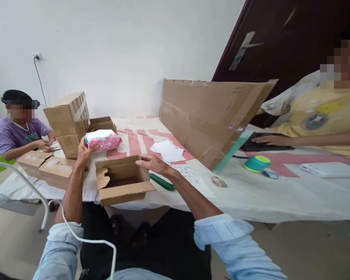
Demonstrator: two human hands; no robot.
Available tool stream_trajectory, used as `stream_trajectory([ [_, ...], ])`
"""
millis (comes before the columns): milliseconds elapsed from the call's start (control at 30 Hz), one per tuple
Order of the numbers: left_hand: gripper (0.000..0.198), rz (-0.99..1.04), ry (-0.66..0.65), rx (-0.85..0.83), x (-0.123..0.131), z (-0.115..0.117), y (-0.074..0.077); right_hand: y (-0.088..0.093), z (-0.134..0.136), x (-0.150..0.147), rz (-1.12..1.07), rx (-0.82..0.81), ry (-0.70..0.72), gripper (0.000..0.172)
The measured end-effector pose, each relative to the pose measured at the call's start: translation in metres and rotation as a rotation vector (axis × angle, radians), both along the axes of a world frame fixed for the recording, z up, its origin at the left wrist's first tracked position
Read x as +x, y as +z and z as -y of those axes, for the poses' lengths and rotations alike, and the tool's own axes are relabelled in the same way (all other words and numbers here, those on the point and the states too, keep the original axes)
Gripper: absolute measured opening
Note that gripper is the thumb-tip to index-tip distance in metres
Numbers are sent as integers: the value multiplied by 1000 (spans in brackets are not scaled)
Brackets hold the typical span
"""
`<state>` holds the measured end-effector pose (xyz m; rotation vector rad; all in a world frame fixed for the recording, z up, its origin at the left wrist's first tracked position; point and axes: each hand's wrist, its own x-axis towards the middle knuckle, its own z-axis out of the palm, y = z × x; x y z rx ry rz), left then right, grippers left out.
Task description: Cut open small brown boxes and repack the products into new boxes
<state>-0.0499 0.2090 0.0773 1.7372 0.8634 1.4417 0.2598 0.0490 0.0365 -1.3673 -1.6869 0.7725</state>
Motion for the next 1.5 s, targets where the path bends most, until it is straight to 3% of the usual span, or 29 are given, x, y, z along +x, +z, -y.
stream_trajectory([
  [200, 85, -67, 74, -141, 13, -17, -56, -2, 21, -6, -80, 19, -91, 34],
  [367, 85, -66, 32, -162, 24, -32, -92, 2, 46, -13, -9, 70, -104, 35],
  [533, 87, -89, -9, -103, 31, -58, -117, 12, 63, -16, 40, 90, -98, 29],
  [767, 85, -181, 16, -46, 45, -99, -145, 14, 66, -9, 43, 77, -123, 25],
  [1033, 87, -211, 31, -18, 58, -131, -156, 12, 57, 2, -21, -8, -112, 24],
  [1367, 84, -110, 127, -154, 76, -163, -147, 0, 32, 15, -129, -43, -77, 28],
  [1500, 79, -81, 196, -217, 73, -162, -138, -4, 12, 20, -184, -60, -76, 31],
])
